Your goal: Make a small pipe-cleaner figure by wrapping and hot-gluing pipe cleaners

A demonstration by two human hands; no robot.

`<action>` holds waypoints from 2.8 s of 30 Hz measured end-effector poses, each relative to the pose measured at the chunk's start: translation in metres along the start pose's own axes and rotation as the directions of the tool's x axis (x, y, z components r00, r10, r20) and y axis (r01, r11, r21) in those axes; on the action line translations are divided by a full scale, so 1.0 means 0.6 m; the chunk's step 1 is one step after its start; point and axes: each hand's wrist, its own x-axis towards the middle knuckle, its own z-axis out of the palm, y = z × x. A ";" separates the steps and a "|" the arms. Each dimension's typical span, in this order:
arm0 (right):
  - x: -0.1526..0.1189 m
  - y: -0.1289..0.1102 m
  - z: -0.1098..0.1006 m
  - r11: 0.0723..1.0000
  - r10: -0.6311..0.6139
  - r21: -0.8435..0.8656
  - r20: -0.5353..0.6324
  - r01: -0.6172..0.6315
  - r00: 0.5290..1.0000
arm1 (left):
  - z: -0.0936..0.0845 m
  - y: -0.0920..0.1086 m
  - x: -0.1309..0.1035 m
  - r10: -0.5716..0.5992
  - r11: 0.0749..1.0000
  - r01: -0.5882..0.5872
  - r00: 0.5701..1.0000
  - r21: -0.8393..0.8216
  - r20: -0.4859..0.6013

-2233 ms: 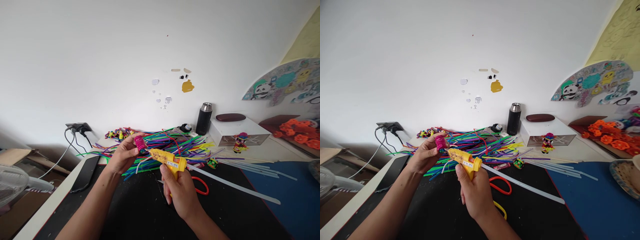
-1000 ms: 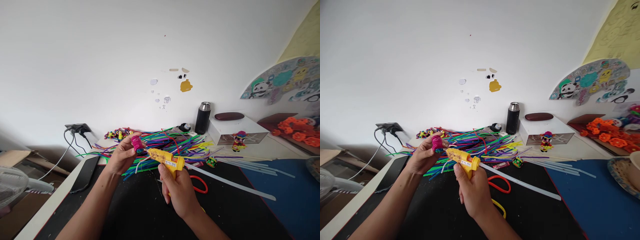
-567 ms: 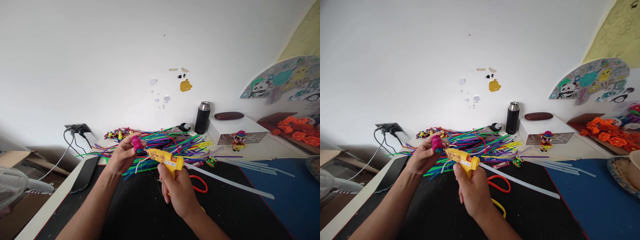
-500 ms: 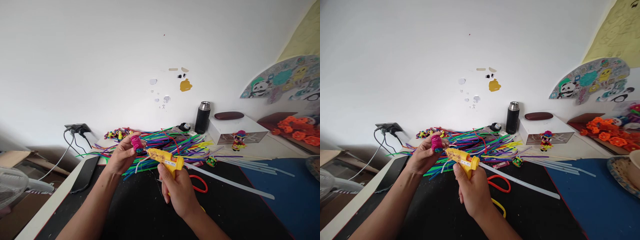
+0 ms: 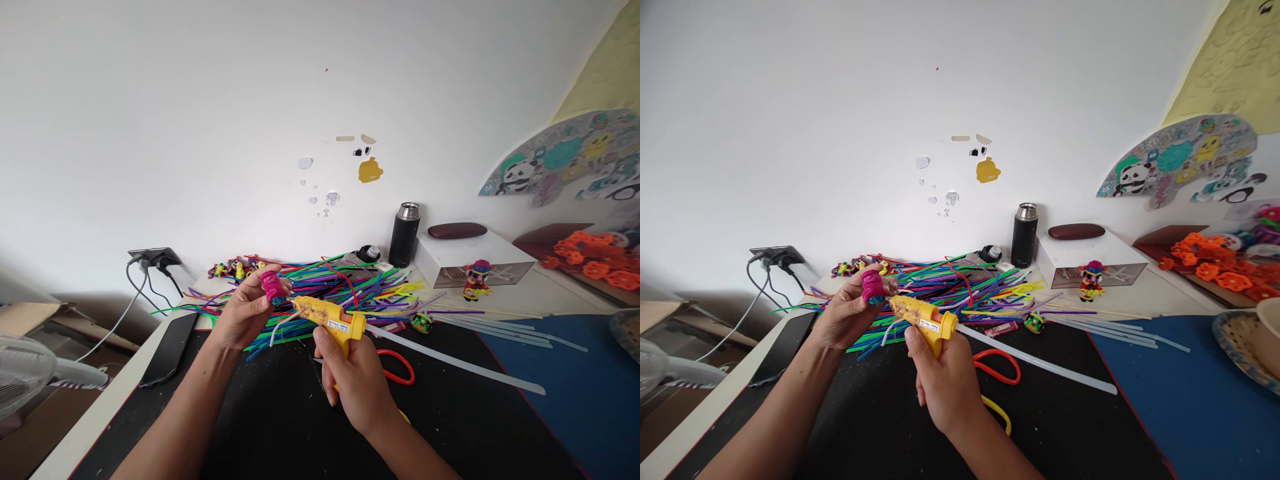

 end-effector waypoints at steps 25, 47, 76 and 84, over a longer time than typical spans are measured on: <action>0.001 0.000 0.002 1.000 0.005 -0.002 -0.005 -0.005 1.000 | -0.003 -0.005 0.001 -0.008 1.000 0.008 1.000 -0.006 -0.010; 0.003 0.000 0.004 1.000 -0.012 -0.007 0.012 0.012 1.000 | 0.008 0.003 -0.001 -0.047 0.999 0.047 0.999 -0.012 -0.004; 0.004 0.006 0.004 1.000 -0.013 0.020 0.016 0.013 1.000 | 0.008 -0.001 0.001 0.002 0.998 -0.001 1.000 -0.059 0.018; 0.005 0.012 0.006 1.000 0.006 0.020 0.021 -0.006 1.000 | -0.004 -0.003 0.000 -0.008 0.999 0.008 1.000 -0.035 0.000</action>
